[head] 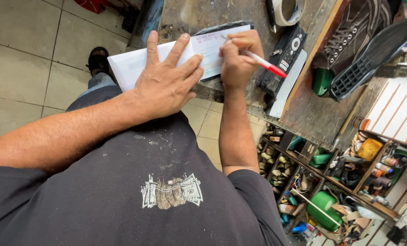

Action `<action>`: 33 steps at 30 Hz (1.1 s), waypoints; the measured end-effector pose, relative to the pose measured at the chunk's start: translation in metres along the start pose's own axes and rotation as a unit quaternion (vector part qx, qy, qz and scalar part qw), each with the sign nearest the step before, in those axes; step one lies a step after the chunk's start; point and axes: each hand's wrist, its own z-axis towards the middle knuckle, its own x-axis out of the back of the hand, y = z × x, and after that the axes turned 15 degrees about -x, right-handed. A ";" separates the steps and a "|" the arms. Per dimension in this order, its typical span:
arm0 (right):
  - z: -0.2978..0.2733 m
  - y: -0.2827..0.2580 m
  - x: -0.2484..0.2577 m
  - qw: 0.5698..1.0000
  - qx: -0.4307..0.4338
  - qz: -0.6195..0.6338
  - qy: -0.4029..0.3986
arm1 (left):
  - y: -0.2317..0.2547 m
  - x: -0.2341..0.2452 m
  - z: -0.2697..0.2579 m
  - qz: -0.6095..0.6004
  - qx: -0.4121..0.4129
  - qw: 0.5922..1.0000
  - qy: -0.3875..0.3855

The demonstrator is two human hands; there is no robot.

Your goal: The person handles a white sneaker, then writes on a document with a red pen. Afterward, they tear a piece of tape and place it on a dark patterned fabric item, which they then fold and manipulate by hand.

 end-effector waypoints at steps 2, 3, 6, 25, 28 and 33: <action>0.003 -0.001 0.011 0.965 -0.169 0.201 -0.008 | -0.001 0.002 0.001 -0.013 0.001 1.000 -0.002; 0.000 -0.012 0.020 0.965 -0.167 0.204 -0.004 | -0.003 0.010 0.000 -0.010 -0.003 1.000 -0.003; -0.017 -0.043 0.046 0.976 -0.140 0.164 -0.028 | -0.007 0.034 -0.010 -0.159 0.022 0.986 -0.034; -0.052 -0.043 0.084 0.918 -0.161 -0.346 -0.106 | -0.001 0.016 0.045 0.090 0.050 0.995 -0.009; -0.049 -0.025 0.091 0.910 -0.084 -0.388 -0.119 | 0.010 0.025 0.037 0.078 0.069 0.995 -0.008; -0.050 -0.030 0.098 0.936 -0.007 -0.328 -0.125 | 0.030 0.043 -0.007 0.090 0.119 0.983 0.110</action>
